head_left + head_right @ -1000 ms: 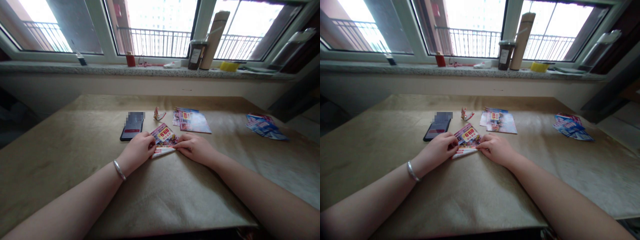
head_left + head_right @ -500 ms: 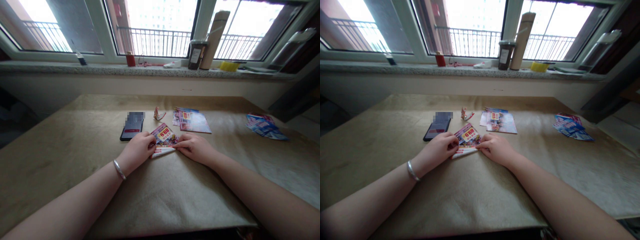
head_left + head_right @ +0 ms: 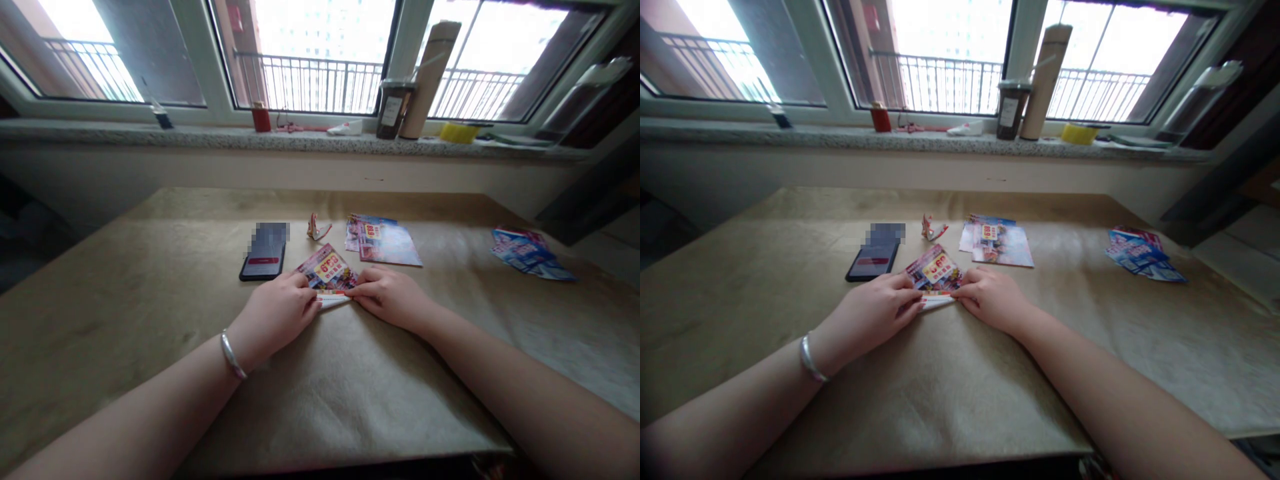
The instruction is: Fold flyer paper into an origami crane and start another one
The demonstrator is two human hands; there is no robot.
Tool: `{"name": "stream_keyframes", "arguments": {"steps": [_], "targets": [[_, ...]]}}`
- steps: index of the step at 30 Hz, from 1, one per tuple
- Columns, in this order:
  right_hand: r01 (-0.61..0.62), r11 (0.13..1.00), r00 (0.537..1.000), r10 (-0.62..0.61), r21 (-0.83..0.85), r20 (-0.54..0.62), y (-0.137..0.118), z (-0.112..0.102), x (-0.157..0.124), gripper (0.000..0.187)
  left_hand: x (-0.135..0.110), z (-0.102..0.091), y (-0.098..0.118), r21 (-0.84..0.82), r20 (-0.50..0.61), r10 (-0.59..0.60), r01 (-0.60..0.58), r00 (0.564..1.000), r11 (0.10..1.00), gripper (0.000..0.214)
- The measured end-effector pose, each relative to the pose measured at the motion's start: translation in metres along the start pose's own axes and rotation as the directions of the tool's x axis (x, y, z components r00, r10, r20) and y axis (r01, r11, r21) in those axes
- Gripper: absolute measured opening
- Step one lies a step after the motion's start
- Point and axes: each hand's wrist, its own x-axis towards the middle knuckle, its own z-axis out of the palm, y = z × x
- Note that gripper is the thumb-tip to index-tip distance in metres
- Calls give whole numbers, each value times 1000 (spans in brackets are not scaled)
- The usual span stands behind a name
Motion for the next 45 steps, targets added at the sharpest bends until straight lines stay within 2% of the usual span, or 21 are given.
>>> {"name": "stream_keyframes", "arguments": {"steps": [7,13,23,32,40,45], "targets": [[24,999,1000,-24,-23,6,-1,-2,-1,23,0,6,1,28,-7,7,-6,1000,1000,29],[37,999,999,-37,25,-13,1,0,-1,23,-2,4,5,54,-17,0,1,1000,999,25],[18,1000,1000,-18,-1,-10,-1,-1,-1,21,-3,9,10,104,27,53,-55,998,993,21],[13,1000,1000,-13,-24,3,-5,-4,-1,22,-7,8,16,130,78,107,-116,991,985,40],[29,999,1000,-29,-37,5,-5,-3,0,23,-9,8,17,95,77,102,-109,992,989,42],[35,998,999,-36,-55,-10,-3,0,-2,22,-7,9,17,65,88,190,-196,978,978,49]]}}
